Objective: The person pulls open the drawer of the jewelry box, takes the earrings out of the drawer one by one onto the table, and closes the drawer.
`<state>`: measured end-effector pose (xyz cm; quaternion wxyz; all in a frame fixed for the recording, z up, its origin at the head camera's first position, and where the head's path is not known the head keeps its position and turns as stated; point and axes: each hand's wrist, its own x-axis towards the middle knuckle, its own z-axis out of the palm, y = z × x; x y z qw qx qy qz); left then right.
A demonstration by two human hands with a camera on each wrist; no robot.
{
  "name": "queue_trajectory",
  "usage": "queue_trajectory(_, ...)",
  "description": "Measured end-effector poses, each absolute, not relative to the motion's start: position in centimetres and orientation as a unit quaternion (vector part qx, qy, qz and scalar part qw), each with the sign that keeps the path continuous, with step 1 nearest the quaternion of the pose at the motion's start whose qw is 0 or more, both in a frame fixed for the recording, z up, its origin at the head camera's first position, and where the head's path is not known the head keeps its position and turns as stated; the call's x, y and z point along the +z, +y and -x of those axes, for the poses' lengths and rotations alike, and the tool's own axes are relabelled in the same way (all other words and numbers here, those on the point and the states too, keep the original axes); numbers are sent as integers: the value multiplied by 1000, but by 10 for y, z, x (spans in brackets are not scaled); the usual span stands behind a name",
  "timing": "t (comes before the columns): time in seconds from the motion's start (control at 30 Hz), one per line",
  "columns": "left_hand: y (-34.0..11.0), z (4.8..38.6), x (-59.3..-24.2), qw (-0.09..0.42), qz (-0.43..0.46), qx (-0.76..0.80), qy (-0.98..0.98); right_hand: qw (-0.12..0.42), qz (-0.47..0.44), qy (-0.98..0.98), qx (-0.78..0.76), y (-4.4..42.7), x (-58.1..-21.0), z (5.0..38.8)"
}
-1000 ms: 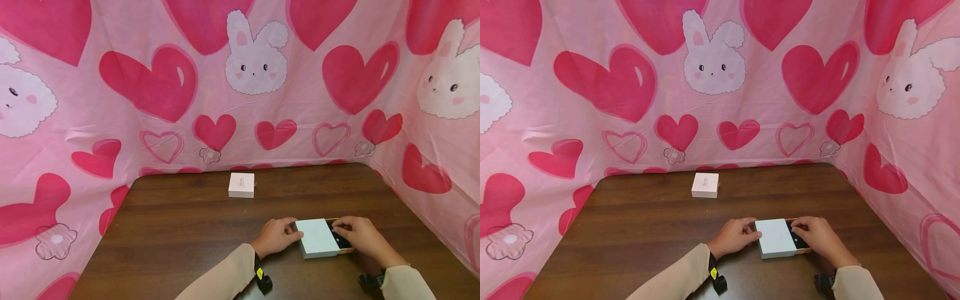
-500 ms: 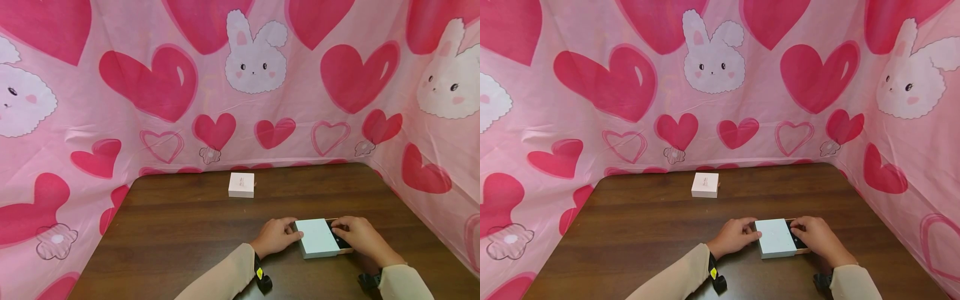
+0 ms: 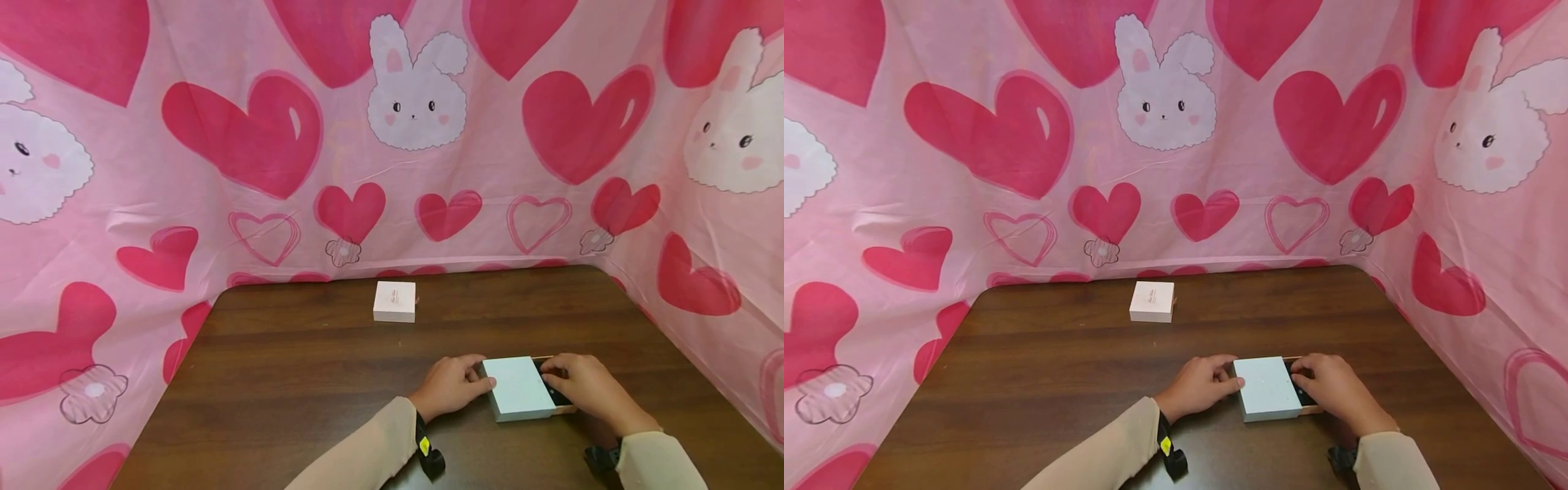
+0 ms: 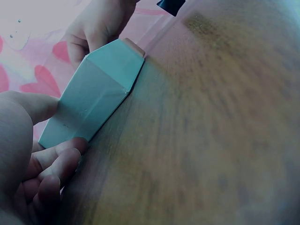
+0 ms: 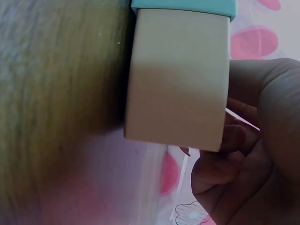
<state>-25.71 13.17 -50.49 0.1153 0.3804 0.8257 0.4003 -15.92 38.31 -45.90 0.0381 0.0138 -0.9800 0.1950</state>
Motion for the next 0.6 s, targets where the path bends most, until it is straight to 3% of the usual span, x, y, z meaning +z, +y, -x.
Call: queue_trajectory(0.6,132,258,-504,116,-378,399,827,19,-8,-983,182,383,-458,161)
